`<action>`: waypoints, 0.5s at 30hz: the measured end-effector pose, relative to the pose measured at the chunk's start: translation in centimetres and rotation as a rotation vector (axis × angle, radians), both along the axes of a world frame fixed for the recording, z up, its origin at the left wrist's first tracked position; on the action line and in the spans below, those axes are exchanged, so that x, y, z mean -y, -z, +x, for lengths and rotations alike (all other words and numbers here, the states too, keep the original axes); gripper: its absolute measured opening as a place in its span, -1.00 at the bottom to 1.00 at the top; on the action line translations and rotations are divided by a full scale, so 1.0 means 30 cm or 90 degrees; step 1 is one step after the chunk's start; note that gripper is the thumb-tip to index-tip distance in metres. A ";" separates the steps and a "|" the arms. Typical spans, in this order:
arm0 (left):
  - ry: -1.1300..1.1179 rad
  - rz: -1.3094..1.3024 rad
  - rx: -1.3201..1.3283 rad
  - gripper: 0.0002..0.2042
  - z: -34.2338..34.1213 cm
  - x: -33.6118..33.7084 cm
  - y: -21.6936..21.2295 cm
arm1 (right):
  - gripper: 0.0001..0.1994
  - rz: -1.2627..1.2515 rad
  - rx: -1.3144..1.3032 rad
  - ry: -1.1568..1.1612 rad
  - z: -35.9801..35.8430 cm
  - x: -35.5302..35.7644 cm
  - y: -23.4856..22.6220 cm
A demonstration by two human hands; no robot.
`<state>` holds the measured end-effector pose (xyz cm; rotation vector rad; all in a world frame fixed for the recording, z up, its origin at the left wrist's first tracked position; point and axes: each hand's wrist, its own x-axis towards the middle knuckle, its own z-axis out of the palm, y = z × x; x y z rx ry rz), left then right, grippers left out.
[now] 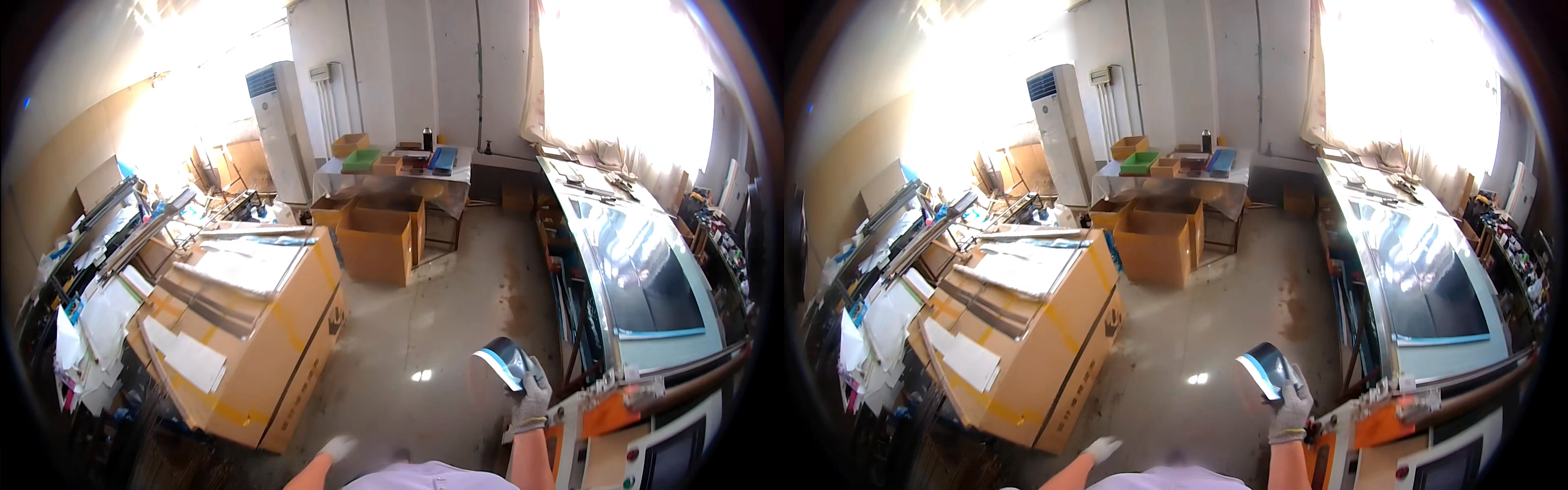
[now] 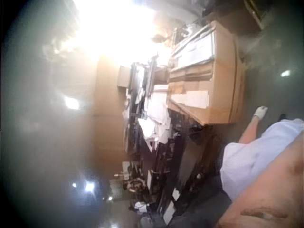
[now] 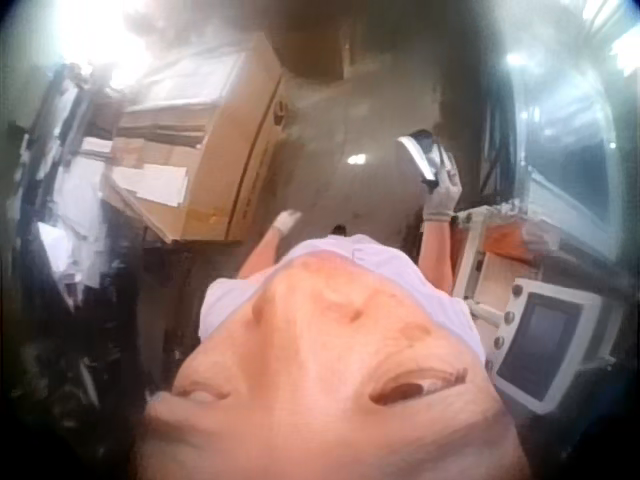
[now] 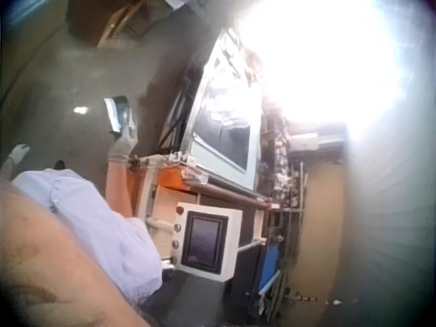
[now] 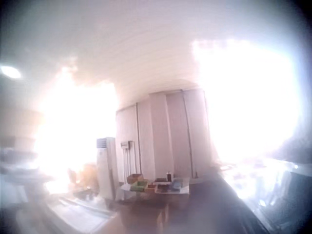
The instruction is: The person operates a large industrial sheet cutting machine in a workshop. They place a large dark sheet onto the machine's blue mat, align it, and use the control panel to cut the sheet into strips. The person then removes the cut strips and stacks them on a nearby table.
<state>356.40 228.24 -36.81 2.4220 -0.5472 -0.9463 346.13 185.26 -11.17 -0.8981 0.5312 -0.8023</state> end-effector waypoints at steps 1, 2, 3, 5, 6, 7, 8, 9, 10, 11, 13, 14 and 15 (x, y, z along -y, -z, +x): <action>0.106 -0.043 0.036 -0.54 0.176 0.124 -0.069 | -0.61 -0.004 0.022 -0.025 0.071 0.003 -0.065; -0.004 -0.150 -0.054 -0.53 0.299 0.275 -0.143 | -0.61 -0.004 0.051 -0.037 0.143 0.028 -0.101; -0.006 -0.165 -0.110 -0.53 0.417 0.434 -0.204 | -0.60 0.002 0.067 -0.053 0.193 0.046 -0.146; -0.139 -0.403 -0.538 -0.35 0.610 0.730 -0.218 | -0.58 0.012 0.085 -0.092 0.294 0.105 -0.211; -0.101 -0.559 -0.649 -0.30 0.684 0.866 -0.235 | -0.56 0.007 0.085 -0.098 0.333 0.156 -0.226; -0.062 -0.715 -0.758 -0.25 0.759 0.986 -0.244 | -0.52 0.009 0.093 -0.100 0.375 0.218 -0.226; -0.048 -0.807 -0.783 -0.24 0.853 1.113 -0.265 | -0.50 0.001 0.108 -0.113 0.415 0.300 -0.213; -0.029 -0.898 -0.814 -0.22 0.950 1.245 -0.284 | -0.50 -0.012 0.115 -0.133 0.442 0.388 -0.210; -0.033 -0.958 -0.829 -0.24 1.033 1.378 -0.319 | -0.51 -0.032 0.120 -0.145 0.470 0.479 -0.211; -0.080 -1.000 -0.800 -0.27 1.124 1.479 -0.366 | -0.53 -0.071 0.055 -0.154 0.520 0.567 -0.225; -0.212 -1.029 -0.718 -0.31 1.306 1.566 -0.478 | -0.55 -0.102 -0.088 -0.149 0.613 0.720 -0.283; -0.256 -1.020 -0.677 -0.33 1.396 1.574 -0.540 | -0.53 -0.257 -0.188 -0.227 0.660 0.840 -0.259; -0.280 -1.010 -0.632 -0.35 1.487 1.590 -0.576 | -0.56 -0.290 -0.203 -0.287 0.702 0.959 -0.207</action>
